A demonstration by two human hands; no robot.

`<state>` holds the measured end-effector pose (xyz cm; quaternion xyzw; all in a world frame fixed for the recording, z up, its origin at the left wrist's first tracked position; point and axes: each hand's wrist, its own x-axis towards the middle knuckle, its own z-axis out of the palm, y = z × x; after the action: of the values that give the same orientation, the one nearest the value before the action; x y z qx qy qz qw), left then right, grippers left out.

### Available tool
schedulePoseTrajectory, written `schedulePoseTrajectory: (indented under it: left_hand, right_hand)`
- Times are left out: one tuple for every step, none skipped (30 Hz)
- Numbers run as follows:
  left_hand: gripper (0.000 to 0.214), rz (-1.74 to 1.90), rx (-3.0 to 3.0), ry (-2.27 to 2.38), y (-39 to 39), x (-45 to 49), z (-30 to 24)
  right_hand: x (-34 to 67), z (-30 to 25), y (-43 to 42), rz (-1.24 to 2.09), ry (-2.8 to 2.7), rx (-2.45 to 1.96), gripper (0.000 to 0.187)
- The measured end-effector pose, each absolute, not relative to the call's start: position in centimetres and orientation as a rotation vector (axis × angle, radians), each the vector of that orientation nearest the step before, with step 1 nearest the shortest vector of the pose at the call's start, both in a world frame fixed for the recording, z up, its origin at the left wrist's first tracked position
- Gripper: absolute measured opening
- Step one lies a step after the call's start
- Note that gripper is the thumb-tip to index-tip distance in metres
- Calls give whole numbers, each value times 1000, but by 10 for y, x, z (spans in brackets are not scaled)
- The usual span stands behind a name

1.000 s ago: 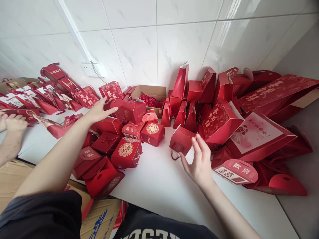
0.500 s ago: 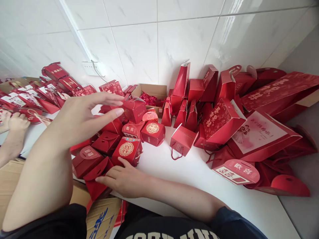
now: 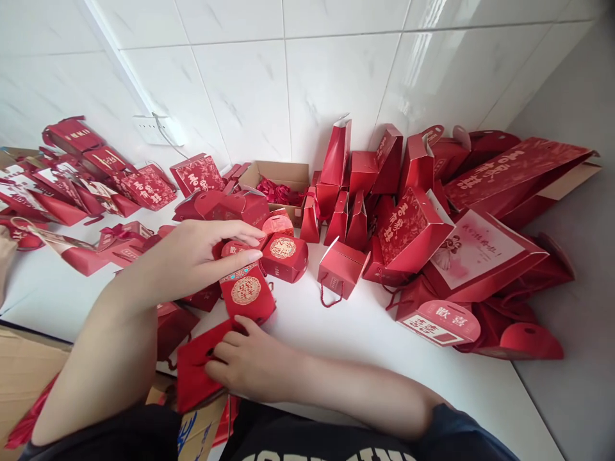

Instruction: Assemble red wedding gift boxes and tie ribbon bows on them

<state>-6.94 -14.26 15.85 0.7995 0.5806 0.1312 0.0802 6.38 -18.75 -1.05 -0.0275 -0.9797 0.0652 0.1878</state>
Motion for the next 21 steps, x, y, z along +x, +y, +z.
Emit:
schedulePoseTrajectory:
  left_hand:
    - [37, 363, 2378, 1699, -140, -68, 151]
    - [39, 315, 2370, 1657, -137, -67, 141]
    - [42, 248, 2363, 1610, -135, -66, 129]
    - [46, 143, 2365, 1555, -133, -64, 117]
    - [55, 47, 2371, 1503, -131, -64, 104]
    - [67, -43, 2367, 1455, -130, -63, 91]
    - [80, -115, 2360, 1434, -129, -62, 78]
    - [89, -170, 2359, 1418, -129, -62, 67]
    - [95, -205, 2359, 1416, -129, -61, 58]
    - [98, -215, 2362, 1431, -129, -60, 51]
    - [99, -210, 2369, 1451, -129, -59, 46]
    - [98, -193, 2378, 1481, -129, -57, 43]
    - [97, -174, 2387, 1519, -129, -56, 41]
    - [95, -163, 2388, 1561, -130, -55, 42]
    - [94, -160, 2373, 1607, -131, -54, 44]
    - [94, -162, 2338, 1648, -133, -55, 48]
    - [94, -158, 2287, 1675, -135, -57, 53]
    - [95, -144, 2233, 1682, -138, -60, 60]
    - [97, -118, 2186, 1672, -141, -65, 67]
    - [98, -77, 2159, 1647, -144, -71, 76]
    - [100, -30, 2154, 1632, -148, -79, 85]
  right_hand:
    - [80, -7, -189, 204, -2775, -110, 21]
    - [97, -3, -190, 236, -2788, -176, 19]
    - [114, 0, -190, 267, -2812, -236, 17]
    - [132, 4, -189, 300, -2835, -300, 15]
    - [148, 6, -188, 334, -2858, -386, 12]
    - [164, 8, -187, 362, -2879, -514, 12]
    - [177, 8, -184, 371, -2877, -656, 17]
    - [189, 8, -182, 367, -2856, -797, 23]
    - [199, 7, -179, 349, -2820, -919, 29]
    - [208, 5, -177, 315, -2786, -1008, 33]
    - [214, 2, -174, 265, -2755, -1090, 36]
    - [219, -2, -172, 215, -2727, -1159, 38]
    - [223, -5, -170, 161, -2700, -1223, 38]
    - [226, -9, -168, 113, -2673, -1285, 38]
    - [229, -12, -166, 79, -2648, -1338, 36]
    - [232, -15, -164, 58, -2622, -1379, 34]
    - [235, -16, -163, 55, -2598, -1404, 32]
    - [238, -16, -161, 72, -2574, -1408, 30]
    - [242, -13, -160, 104, -2547, -1389, 29]
    - [246, -9, -160, 150, -2514, -1350, 30]
    - [251, -1, -160, 205, -2474, -1300, 32]
